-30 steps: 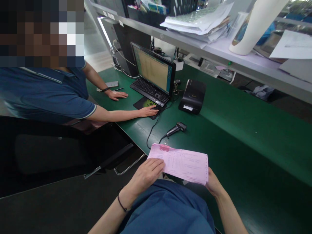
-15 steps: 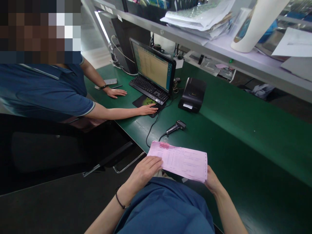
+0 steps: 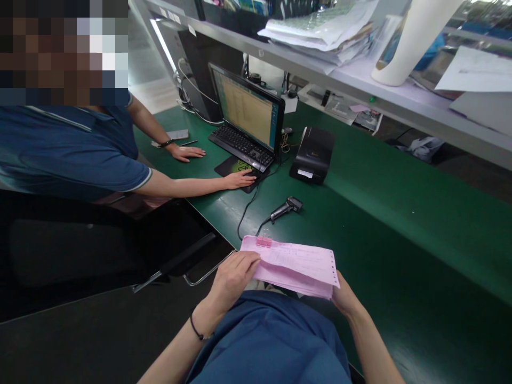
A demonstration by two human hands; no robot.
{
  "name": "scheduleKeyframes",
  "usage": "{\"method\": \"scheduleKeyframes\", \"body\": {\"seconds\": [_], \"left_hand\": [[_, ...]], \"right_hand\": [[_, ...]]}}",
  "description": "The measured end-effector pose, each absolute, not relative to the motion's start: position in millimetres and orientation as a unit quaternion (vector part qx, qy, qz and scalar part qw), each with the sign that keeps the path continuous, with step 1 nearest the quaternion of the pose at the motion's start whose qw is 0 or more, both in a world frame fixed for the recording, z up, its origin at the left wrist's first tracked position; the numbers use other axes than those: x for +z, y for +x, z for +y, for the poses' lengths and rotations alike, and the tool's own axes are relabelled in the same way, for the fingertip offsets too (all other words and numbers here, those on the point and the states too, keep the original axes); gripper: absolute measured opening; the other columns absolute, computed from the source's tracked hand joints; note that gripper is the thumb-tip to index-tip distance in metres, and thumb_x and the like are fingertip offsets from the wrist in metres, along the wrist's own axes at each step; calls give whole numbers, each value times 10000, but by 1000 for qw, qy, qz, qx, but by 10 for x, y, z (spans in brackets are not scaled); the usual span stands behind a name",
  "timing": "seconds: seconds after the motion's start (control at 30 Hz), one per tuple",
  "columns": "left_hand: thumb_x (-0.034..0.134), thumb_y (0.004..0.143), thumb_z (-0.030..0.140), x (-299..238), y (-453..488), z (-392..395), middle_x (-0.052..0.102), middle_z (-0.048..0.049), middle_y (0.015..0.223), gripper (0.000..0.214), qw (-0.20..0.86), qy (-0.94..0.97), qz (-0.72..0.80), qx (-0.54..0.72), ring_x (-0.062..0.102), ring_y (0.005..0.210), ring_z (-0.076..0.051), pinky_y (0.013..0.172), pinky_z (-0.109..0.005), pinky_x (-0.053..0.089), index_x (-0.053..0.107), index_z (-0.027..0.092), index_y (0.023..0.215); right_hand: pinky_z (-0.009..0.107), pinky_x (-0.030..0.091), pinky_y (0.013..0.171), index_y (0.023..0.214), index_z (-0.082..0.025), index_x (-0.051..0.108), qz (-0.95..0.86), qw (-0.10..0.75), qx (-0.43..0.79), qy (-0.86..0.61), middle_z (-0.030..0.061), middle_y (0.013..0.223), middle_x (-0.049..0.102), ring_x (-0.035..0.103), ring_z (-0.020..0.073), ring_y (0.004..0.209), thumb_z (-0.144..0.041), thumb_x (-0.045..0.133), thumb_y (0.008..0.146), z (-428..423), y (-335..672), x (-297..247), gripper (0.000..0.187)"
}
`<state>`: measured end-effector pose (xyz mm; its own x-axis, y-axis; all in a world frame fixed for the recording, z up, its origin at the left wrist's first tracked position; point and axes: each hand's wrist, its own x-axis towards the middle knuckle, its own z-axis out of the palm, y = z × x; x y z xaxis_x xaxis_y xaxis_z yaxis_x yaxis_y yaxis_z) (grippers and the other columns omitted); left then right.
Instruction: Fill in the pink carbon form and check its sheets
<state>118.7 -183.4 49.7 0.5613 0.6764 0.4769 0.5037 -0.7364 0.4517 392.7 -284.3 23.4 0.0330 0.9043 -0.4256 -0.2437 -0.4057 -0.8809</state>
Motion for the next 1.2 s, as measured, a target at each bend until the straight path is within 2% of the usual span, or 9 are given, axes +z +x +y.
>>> {"method": "scheduleKeyframes", "body": {"seconds": [0.07, 0.23, 0.37, 0.63, 0.87, 0.93, 1.03, 1.1, 1.2], "left_hand": [[513, 911, 207, 528, 1204, -1818, 676, -40, 871, 111, 154, 852, 375, 332, 623, 794, -163, 760, -313, 507, 606, 154, 939], [482, 930, 277, 557, 1245, -1744, 685, -50, 903, 178, 184, 803, 444, 354, 633, 809, -172, 767, -305, 498, 616, 164, 961], [471, 933, 289, 566, 1257, -1666, 670, -24, 904, 167, 238, 764, 497, 336, 629, 817, -164, 781, -293, 482, 603, 193, 962], [449, 929, 309, 522, 1196, -1600, 637, -31, 894, 162, 244, 745, 531, 321, 600, 824, -188, 781, -324, 456, 571, 204, 945], [430, 884, 247, 410, 1238, -1611, 575, -10, 788, 59, 289, 713, 561, 306, 577, 693, -177, 670, -306, 454, 466, 203, 899], [409, 858, 186, 363, 1257, -1623, 589, -33, 847, 71, 301, 730, 536, 300, 577, 771, -192, 740, -334, 458, 478, 203, 856], [471, 813, 180, 285, 1300, -1640, 572, -94, 1085, 49, 298, 734, 519, 322, 518, 1054, -248, 957, -430, 394, 516, 192, 798], [572, 764, 214, 242, 1336, -1656, 506, -120, 1240, 147, 367, 666, 542, 359, 480, 1150, -263, 995, -443, 386, 521, 183, 897], [702, 695, 265, 222, 1394, -1710, 552, -127, 1213, 483, 582, 480, 552, 356, 589, 1010, -221, 837, -330, 505, 478, 169, 1112]], "right_hand": [[485, 424, 1016, 1067, -181, 672, -291, 458, 634, -551, 105, 1068, 696, 607, 287, 1067, -440, 673, 736, -2853, 3920, 222, 420], [492, 474, 949, 996, -158, 695, -284, 442, 660, -537, 105, 965, 723, 632, 300, 1007, -344, 784, 624, -2874, 3906, 186, 425], [504, 456, 964, 979, -175, 703, -275, 439, 664, -539, 107, 989, 718, 622, 301, 1029, -344, 779, 629, -2871, 3886, 204, 396], [507, 444, 981, 1045, -196, 684, -268, 437, 680, -524, 110, 1026, 708, 625, 295, 1029, -374, 743, 677, -2866, 3869, 249, 413], [553, 416, 998, 1045, -180, 684, -274, 430, 672, -537, 126, 1028, 705, 613, 323, 1046, -381, 768, 644, -2880, 3924, 184, 456], [556, 418, 995, 1055, -180, 680, -269, 431, 666, -546, 128, 1032, 704, 612, 327, 1047, -386, 769, 640, -2912, 3957, 172, 472], [538, 432, 989, 1078, -191, 671, -262, 433, 666, -548, 122, 1048, 700, 619, 318, 1037, -383, 767, 645, -2973, 4009, 175, 483], [525, 440, 986, 1083, -190, 669, -260, 436, 664, -549, 122, 1056, 697, 627, 310, 1022, -376, 759, 656, -3019, 4046, 180, 474], [515, 452, 977, 1085, -176, 667, -249, 437, 666, -551, 126, 1047, 700, 636, 304, 1002, -361, 739, 680, -3088, 4097, 166, 451]]}}
